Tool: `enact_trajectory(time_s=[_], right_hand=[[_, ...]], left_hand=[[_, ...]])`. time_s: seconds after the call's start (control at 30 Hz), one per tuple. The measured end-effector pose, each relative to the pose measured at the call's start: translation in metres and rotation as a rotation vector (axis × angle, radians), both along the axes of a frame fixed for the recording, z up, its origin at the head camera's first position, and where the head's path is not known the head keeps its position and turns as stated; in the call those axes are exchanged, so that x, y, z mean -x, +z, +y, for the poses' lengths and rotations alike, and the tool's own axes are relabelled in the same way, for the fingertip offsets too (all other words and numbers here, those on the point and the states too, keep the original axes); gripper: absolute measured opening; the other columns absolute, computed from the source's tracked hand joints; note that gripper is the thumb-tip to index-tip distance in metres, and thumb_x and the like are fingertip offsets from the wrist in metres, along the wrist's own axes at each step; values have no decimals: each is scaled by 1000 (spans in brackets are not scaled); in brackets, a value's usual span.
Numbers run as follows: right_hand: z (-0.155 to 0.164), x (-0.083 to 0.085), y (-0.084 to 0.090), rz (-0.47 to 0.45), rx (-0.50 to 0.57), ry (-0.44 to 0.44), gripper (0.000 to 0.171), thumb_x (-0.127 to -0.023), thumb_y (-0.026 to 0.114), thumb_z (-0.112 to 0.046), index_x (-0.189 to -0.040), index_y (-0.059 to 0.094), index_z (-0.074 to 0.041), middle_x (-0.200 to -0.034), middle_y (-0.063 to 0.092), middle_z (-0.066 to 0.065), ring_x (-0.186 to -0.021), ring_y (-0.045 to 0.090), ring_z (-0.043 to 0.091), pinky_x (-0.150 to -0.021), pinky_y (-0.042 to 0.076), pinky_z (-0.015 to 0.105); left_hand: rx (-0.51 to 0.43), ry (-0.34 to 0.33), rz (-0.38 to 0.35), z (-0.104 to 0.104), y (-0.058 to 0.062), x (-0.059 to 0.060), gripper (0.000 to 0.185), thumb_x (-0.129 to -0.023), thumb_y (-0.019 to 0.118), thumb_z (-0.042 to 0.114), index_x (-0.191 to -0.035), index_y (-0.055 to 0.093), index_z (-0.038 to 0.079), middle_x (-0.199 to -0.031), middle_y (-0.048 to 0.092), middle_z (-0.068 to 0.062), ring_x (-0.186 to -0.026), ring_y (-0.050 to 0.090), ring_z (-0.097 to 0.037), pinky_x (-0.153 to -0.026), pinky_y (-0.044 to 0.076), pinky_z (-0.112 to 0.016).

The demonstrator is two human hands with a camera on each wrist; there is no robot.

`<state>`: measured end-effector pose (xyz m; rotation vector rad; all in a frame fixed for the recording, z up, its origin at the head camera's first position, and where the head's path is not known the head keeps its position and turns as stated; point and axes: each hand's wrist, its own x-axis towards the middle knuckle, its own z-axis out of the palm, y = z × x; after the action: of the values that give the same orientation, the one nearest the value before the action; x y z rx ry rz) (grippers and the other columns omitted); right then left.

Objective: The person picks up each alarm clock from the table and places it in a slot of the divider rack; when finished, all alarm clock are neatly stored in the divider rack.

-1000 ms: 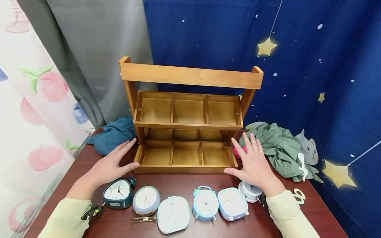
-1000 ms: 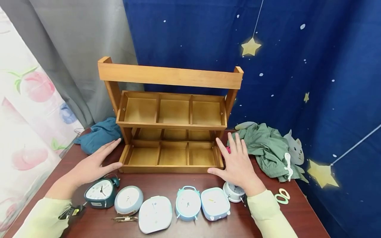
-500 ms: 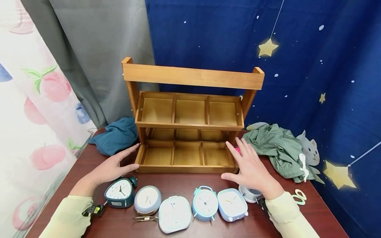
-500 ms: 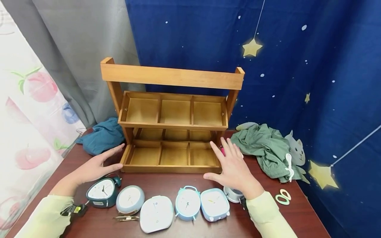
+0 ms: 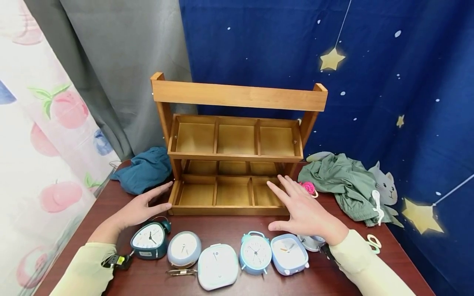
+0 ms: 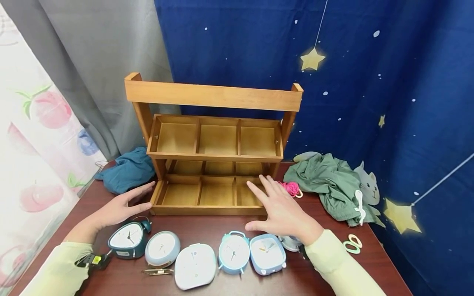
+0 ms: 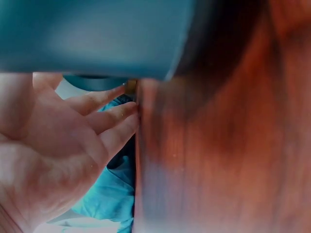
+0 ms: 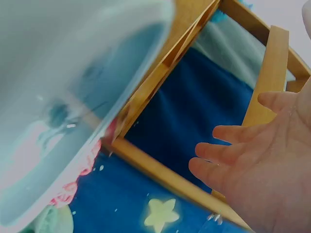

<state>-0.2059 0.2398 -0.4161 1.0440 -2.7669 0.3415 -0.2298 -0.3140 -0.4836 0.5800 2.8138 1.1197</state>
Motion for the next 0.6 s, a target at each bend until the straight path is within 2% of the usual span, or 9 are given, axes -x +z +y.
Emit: enact_trajectory(time_s=[0.3, 0.47, 0.6], right_hand=[[-22, 6, 8, -68, -42, 87, 117, -90, 68, -88, -180, 25, -25, -183, 20, 22, -166, 25, 49, -128, 28, 72], [-35, 9, 10, -123, -64, 104, 116, -91, 72, -84, -181, 20, -31, -183, 20, 18, -167, 26, 43, -127, 29, 72], [-45, 14, 13, -163, -79, 119, 115, -92, 69, -85, -181, 16, -35, -184, 20, 16, -167, 27, 41, -127, 32, 71]], left_hand=[[-43, -23, -31, 1, -3, 3, 79, -109, 74, 41, -175, 39, 13, -174, 42, -21, -160, 38, -50, -122, 35, -74], [-59, -27, -45, 1, -5, 5, 79, -109, 74, 41, -175, 39, 13, -174, 42, -21, -159, 39, -49, -122, 36, -74], [-64, -34, -50, 2, -6, 5, 80, -109, 75, 41, -175, 39, 13, -174, 43, -20, -159, 40, -48, -122, 37, -72]])
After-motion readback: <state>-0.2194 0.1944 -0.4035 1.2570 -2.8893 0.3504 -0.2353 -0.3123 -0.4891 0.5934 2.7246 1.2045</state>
